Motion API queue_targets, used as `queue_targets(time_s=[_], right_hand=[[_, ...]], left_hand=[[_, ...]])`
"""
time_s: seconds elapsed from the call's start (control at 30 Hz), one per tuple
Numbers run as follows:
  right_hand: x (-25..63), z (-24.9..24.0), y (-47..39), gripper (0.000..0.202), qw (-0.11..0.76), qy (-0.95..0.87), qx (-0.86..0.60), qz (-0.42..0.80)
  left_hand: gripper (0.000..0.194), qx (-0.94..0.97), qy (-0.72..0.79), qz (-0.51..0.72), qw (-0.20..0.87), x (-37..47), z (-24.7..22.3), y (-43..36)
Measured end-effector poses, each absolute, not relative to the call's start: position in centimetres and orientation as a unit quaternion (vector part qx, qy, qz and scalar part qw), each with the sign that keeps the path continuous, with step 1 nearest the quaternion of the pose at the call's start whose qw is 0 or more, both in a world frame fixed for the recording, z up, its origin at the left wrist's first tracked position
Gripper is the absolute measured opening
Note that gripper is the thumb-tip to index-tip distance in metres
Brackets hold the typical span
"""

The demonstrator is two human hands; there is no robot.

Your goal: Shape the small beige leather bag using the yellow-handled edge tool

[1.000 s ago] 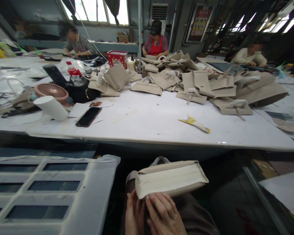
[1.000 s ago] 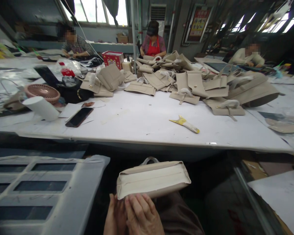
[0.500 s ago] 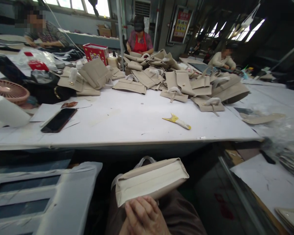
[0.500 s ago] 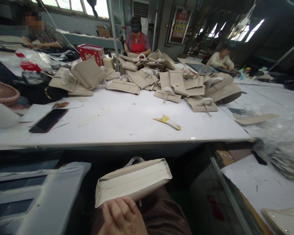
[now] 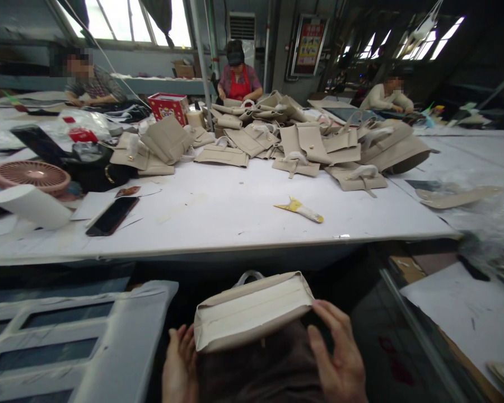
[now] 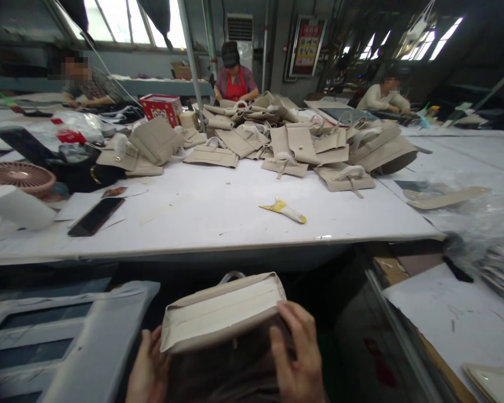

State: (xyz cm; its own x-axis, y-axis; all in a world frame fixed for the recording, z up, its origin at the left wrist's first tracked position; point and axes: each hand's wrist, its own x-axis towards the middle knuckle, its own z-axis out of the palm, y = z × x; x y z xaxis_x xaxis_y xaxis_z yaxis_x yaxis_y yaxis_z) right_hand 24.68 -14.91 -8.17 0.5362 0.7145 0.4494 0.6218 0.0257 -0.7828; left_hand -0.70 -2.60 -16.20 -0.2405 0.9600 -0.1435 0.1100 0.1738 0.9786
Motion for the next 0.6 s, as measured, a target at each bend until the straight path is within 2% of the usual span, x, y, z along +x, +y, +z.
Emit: queue_targets(time_s=[0.07,0.1,0.17,0.27,0.37,0.47,0.6], right_hand=[[27.5,-9.9,-14.8,0.036,0.618,-0.223,-0.730,0.190],[28.3,-11.0,-14.4,0.040,0.645,-0.102,-0.708,0.268],[28.7,-13.2,-13.1,0.046,0.647,0.016,-0.663,0.377],[26.9,-15.6,-10.7,0.037,0.617,0.067,-0.617,0.483],[24.6,-16.3,-9.0,0.035,0.608,0.077,-0.553,0.565],[23.6,-16.1,-8.0,0.041,0.618,0.047,-0.514,0.593],[23.7,-16.0,-7.4,0.038,0.633,-0.004,-0.528,0.566]], left_hand=[[0.059,0.387,0.668,0.465,0.432,-2.2,-12.9,-1.6],[0.063,0.454,0.651,0.445,0.414,-2.4,-11.1,-1.2],[0.070,0.660,0.578,0.350,0.328,-1.4,-7.6,-0.7],[0.088,0.860,0.415,0.164,0.247,2.5,-4.4,0.2],[0.106,0.907,0.344,0.001,0.244,6.6,-3.3,1.2],[0.108,0.904,0.332,-0.072,0.259,8.8,-3.0,2.0],[0.107,0.901,0.327,-0.099,0.266,9.7,-2.6,2.5]])
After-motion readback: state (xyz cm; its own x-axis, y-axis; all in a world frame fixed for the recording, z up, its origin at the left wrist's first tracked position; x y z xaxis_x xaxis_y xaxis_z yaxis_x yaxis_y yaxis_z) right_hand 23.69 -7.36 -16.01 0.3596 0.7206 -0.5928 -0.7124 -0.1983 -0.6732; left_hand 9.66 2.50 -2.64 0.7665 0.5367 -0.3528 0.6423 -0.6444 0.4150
